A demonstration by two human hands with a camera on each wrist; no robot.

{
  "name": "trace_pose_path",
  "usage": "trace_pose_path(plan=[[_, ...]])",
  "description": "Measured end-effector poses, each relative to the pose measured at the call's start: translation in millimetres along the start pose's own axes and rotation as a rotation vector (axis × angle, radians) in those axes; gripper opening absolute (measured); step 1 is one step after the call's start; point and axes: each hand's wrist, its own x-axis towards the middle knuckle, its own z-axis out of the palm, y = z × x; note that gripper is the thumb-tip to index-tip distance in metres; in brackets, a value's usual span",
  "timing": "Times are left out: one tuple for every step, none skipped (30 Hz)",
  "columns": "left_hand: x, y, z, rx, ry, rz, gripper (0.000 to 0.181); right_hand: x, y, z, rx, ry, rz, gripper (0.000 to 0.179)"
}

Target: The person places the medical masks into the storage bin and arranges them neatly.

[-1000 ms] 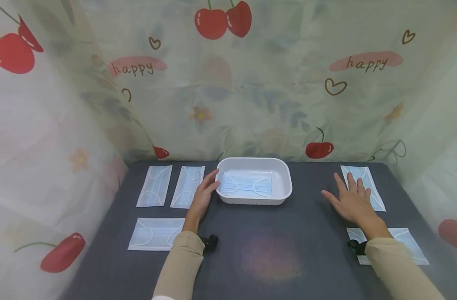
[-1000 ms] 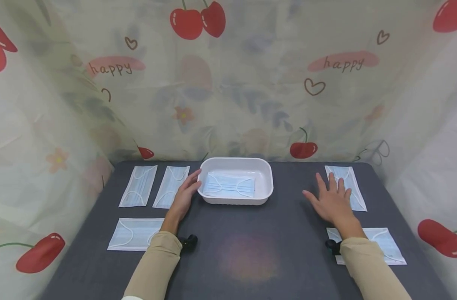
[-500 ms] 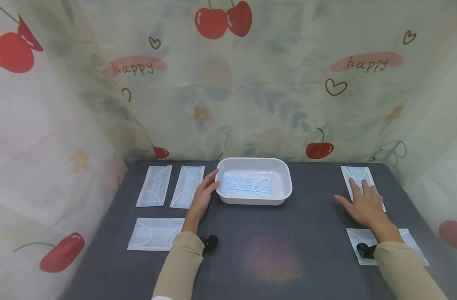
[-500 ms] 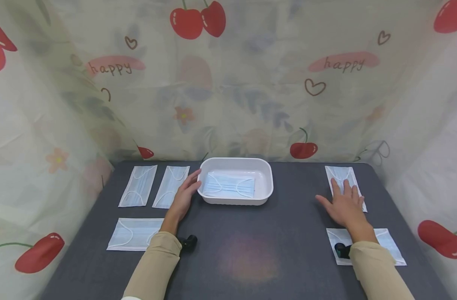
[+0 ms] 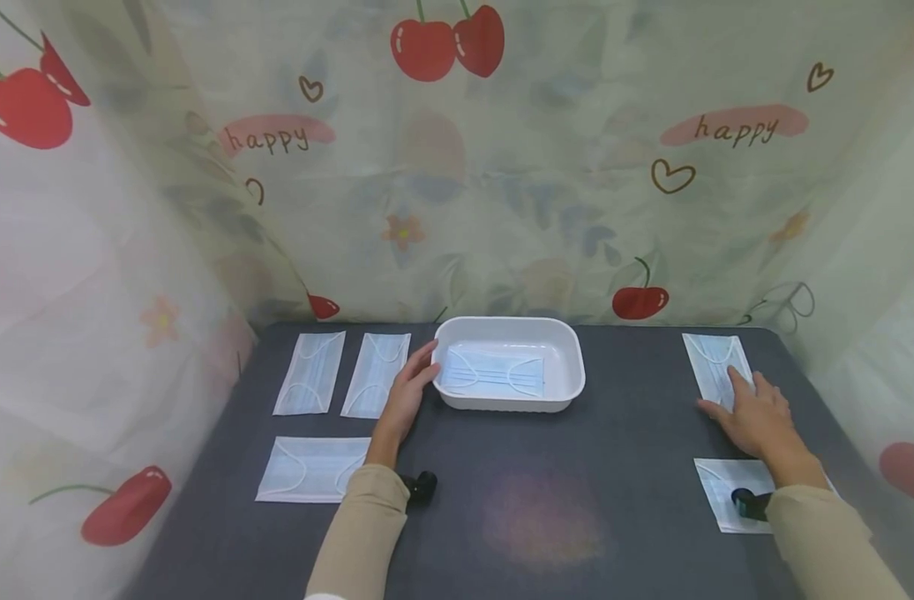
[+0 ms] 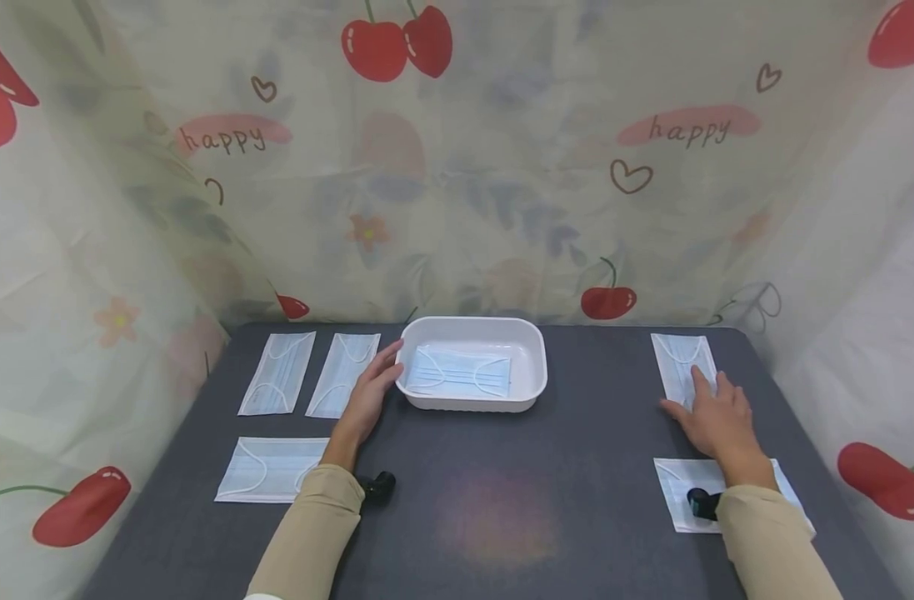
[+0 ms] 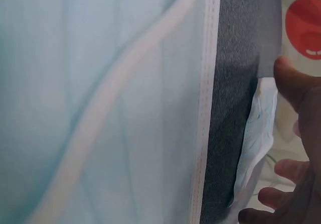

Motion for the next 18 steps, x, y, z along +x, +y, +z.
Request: trace_pose_path(plan=[[-0.1,-0.2,0.0,-0.001,-0.003,-0.002,0.048,-0.6,1,0,0.014,-0.006,0.009,0.101],[-0.3,-0.2,0.0,-0.003,-0.007,-0.003,0.048,-1.2,3,-1,0.026,-0.013,0.019,0.101],[-0.4,-0.2,0.1,-0.006,-0.008,-0.003,0.048,-1.8,3,-1,0.036,-0.021,0.031,0.101],[-0.7,-0.2,0.1,-0.01,-0.008,-0.002,0.048,-2.5,4,-2,0.044,-0.031,0.043,0.101],[-0.3,-0.8,0.2,-0.012,-0.009,-0.001,0.049,-3.1,4,-2,0.052,-0.041,0.057,0.102],[0.0,-1.4,0.3,-0.01,-0.007,-0.003,0.049,-3.6,5,-3,0.053,-0.048,0.069,0.102],[0.2,-1.8,0.3,-0.007,-0.006,-0.003,0.049,-4.1,5,-3,0.051,-0.049,0.079,0.102],[0.5,-2.2,0.2,-0.003,-0.005,-0.002,0.049,-4.7,4,-3,0.047,-0.047,0.087,0.102],[0.8,-2.6,0.2,0.0,-0.002,-0.001,0.049,-5.4,4,-4,0.043,-0.045,0.095,0.102],[1.0,-2.9,0.2,0.001,0.0,0.0,0.048,-6.1,3,-4,0.038,-0.042,0.101,0.101],[1.3,-3.3,0.2,0.003,0.002,0.0,0.048,-6.7,2,-4,0.033,-0.036,0.108,0.1],[1.1,-3.1,0.2,0.004,0.003,0.003,0.047,-7.3,0,-5,0.027,-0.031,0.114,0.099],[1.1,-3.0,0.1,0.002,0.003,0.006,0.047,-7.8,-1,-5,0.024,-0.027,0.122,0.098],[1.3,-3.1,0.0,-0.001,0.004,0.007,0.047,-8.2,-3,-6,0.023,-0.026,0.131,0.097],[1.5,-3.3,0.0,-0.004,0.005,0.008,0.046,-8.5,-5,-7,0.026,-0.021,0.143,0.097],[1.4,-3.0,0.0,-0.004,0.004,0.006,0.047,-8.8,-7,-7,0.031,-0.016,0.154,0.098],[1.5,-2.9,-0.1,-0.004,0.002,0.005,0.047,-8.9,-8,-8,0.037,-0.01,0.167,0.099],[1.4,-3.0,-0.3,-0.004,0.0,0.003,0.047,-9.1,-9,-9,0.045,-0.004,0.178,0.1]])
